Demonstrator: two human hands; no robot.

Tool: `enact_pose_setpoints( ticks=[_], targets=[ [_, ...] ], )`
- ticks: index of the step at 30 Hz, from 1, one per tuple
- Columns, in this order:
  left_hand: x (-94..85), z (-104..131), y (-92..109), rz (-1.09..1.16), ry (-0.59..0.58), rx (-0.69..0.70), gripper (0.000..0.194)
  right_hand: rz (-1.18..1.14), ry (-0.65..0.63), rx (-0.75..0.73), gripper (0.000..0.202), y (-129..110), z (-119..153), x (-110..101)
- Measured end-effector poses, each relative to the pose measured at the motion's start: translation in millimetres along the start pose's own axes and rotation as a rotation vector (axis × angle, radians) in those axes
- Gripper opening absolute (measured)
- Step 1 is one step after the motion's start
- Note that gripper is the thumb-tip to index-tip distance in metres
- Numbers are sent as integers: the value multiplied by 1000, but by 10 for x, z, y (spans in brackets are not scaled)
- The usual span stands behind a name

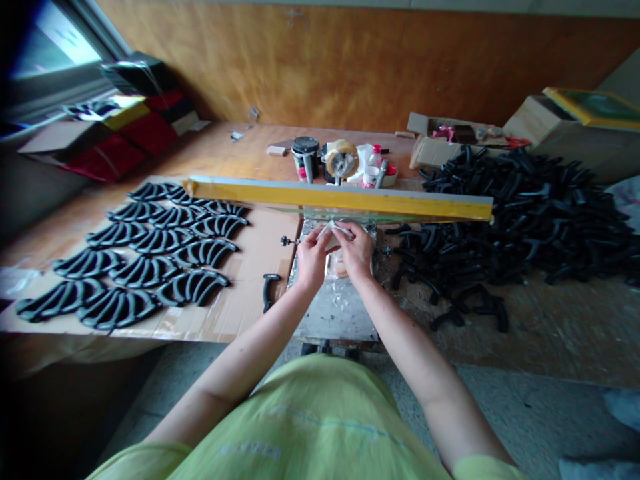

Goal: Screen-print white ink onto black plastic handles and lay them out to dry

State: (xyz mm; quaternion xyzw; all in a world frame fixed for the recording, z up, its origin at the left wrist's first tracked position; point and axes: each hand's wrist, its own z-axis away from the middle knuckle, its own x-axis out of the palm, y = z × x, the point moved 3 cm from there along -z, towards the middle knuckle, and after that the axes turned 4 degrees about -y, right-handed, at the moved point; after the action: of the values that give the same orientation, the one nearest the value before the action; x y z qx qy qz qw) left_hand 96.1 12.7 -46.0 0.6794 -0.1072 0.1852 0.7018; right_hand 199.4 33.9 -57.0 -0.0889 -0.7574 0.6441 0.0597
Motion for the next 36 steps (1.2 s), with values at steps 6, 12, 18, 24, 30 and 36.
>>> enact_pose_setpoints(
  ticks=[6, 12, 18, 24, 30, 36],
  targets=[
    [3, -27, 21, -1, 5, 1, 36, -22, 2, -14, 33, 5, -41, 23],
    [-4, 26, 41, -5, 4, 26, 36, -53, -11, -29, 29, -48, -14, 20],
    [-76, 155, -68, -78, 21, 9, 37, -63, -40, 32, 28, 19, 134, -75],
    [-92, 256, -228, -162, -94, -103, 41, -101, -32, 151, 34, 224, 261, -319],
    [-313, 347, -328, -221, -32, -184, 47, -170, 78, 277, 42, 484, 208, -757],
    [-375, 180, -70, -342, 117, -4, 32, -141, 167, 355, 49, 697, -4, -1138]
  ],
)
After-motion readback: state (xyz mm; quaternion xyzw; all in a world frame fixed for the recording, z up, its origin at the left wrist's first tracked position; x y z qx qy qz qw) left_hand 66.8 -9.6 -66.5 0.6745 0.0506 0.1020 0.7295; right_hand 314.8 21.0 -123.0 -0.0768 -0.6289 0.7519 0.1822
